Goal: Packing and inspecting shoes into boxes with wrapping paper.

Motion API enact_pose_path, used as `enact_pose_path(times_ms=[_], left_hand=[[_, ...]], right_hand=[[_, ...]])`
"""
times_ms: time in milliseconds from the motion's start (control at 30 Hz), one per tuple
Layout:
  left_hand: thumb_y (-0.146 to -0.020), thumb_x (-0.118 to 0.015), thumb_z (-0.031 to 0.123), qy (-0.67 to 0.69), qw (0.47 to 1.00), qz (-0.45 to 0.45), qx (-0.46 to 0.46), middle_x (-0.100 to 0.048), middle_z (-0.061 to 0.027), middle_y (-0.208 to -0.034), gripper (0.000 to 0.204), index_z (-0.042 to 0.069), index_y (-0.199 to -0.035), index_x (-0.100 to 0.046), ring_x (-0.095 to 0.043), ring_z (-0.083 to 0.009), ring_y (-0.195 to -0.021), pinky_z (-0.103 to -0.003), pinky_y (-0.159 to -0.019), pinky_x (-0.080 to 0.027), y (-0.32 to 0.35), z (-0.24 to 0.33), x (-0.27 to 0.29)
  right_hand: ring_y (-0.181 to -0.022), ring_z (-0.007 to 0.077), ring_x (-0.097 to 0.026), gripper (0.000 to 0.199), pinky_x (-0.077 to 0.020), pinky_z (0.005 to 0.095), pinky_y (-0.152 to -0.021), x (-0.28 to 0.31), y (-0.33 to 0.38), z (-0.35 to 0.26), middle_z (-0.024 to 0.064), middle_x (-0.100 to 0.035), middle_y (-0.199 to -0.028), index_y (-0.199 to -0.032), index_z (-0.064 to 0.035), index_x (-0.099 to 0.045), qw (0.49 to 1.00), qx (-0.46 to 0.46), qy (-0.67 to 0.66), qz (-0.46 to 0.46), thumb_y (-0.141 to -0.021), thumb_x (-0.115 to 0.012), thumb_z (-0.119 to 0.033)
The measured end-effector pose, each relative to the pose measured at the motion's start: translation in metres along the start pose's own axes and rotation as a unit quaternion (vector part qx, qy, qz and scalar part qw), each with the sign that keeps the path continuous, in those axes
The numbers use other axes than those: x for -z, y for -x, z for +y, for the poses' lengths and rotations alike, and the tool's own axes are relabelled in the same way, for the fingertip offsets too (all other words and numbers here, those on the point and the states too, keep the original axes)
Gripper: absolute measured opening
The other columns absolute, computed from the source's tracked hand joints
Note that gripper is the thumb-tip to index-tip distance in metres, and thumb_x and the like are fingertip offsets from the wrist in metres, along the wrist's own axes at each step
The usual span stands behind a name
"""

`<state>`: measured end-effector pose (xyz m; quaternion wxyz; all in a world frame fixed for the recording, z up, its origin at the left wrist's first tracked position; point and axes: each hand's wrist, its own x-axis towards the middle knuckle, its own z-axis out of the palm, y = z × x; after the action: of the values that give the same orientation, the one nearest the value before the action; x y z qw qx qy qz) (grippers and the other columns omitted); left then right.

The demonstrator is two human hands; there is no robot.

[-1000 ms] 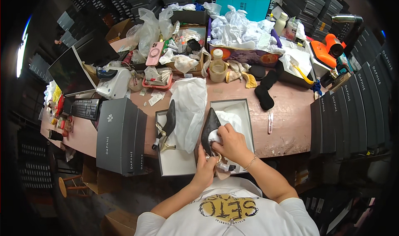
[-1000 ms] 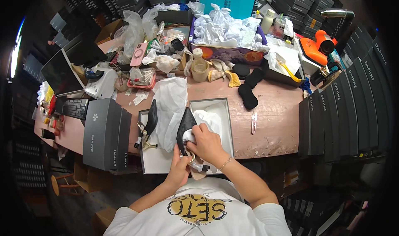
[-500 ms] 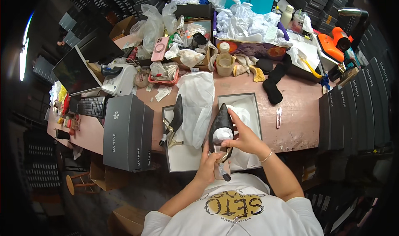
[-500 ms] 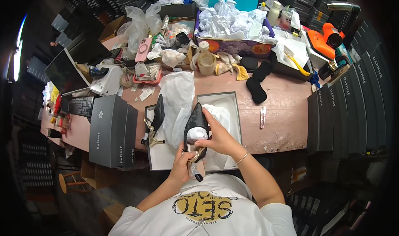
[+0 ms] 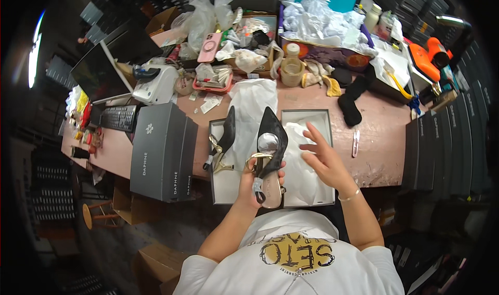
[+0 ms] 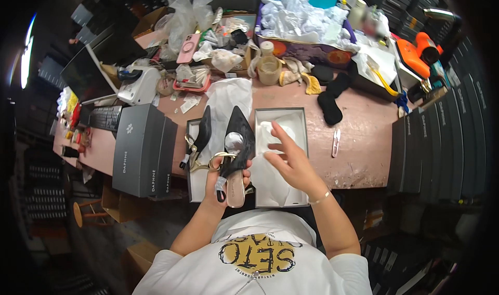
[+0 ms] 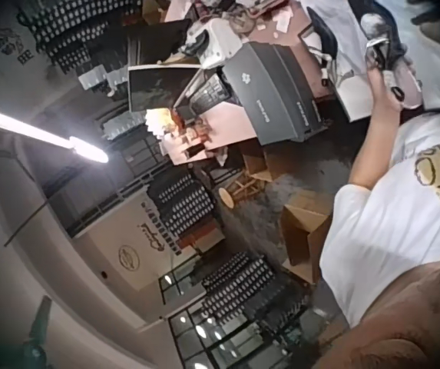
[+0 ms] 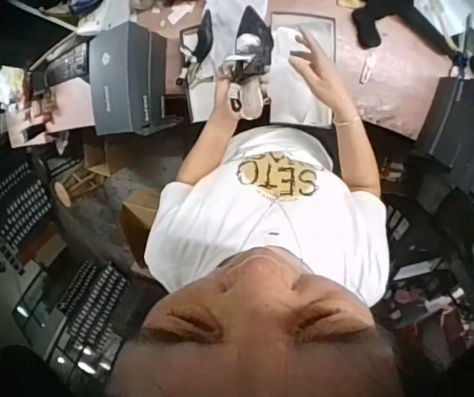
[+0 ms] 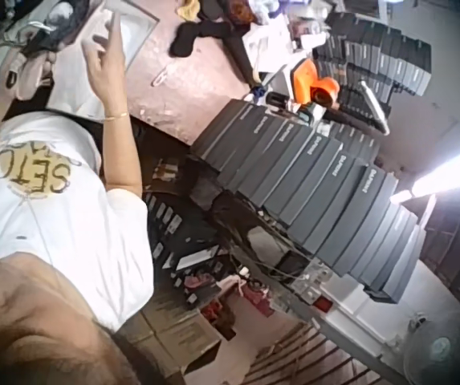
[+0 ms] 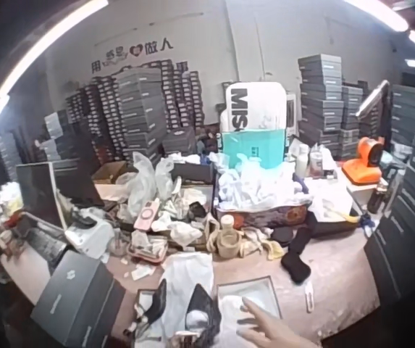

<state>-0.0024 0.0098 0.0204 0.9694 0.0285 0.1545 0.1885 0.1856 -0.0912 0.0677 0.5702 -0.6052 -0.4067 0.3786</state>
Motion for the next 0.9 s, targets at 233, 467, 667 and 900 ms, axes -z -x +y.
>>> enact_pose_path(times_ms=[233, 467, 667, 900], left_hand=[[-0.091, -0.056, 0.012, 0.151, 0.984, -0.063, 0.062, -0.055, -0.0106, -0.091, 0.065, 0.001, -0.145, -0.021, -0.054, -0.0173, -0.073, -0.031, -0.062, -0.049, -0.008, 0.002, 0.003], [-0.087, -0.056, -0.001, 0.208, 0.967, -0.118, 0.092, -0.053, -0.0122, -0.094, 0.071, 0.0, -0.145, -0.015, -0.054, -0.0152, -0.069, -0.028, -0.06, -0.05, -0.008, -0.005, 0.004], [-0.085, -0.06, 0.009, -0.219, 0.966, 0.108, -0.082, -0.055, -0.0163, -0.109, 0.057, -0.004, -0.135, -0.034, -0.06, -0.0229, -0.084, -0.033, -0.072, -0.051, -0.002, 0.002, 0.033], [-0.071, -0.074, 0.011, -0.809, 0.408, 0.057, -0.42, -0.047, -0.0218, -0.123, 0.072, -0.003, -0.132, -0.038, -0.047, -0.0337, -0.114, -0.045, -0.099, -0.037, 0.02, -0.026, -0.017]], right_hand=[[-0.076, 0.0205, -0.062, 0.035, -0.0503, 0.0294, -0.067, -0.043, 0.04, -0.02, 0.0094, -0.063, -0.091, -0.112, -0.0052, -0.06, 0.982, 0.097, 0.134, -0.094, -0.081, -0.074, -0.015], [-0.067, 0.0212, -0.063, 0.024, -0.0518, 0.0295, -0.062, -0.05, 0.039, -0.009, 0.0097, -0.064, -0.087, -0.104, -0.0036, -0.061, 0.976, 0.123, 0.139, -0.114, -0.082, -0.07, -0.008], [-0.07, 0.0149, -0.063, 0.014, -0.0508, 0.0254, -0.062, -0.042, 0.036, -0.025, 0.0085, -0.065, -0.084, -0.1, 0.0015, -0.059, 0.992, 0.017, -0.119, -0.028, -0.09, -0.063, -0.008], [-0.063, 0.0067, -0.056, 0.016, -0.0467, 0.0198, -0.059, -0.034, 0.023, -0.043, 0.003, -0.061, -0.079, -0.105, -0.0017, -0.058, 0.947, -0.088, -0.299, -0.076, -0.094, -0.058, -0.014]])
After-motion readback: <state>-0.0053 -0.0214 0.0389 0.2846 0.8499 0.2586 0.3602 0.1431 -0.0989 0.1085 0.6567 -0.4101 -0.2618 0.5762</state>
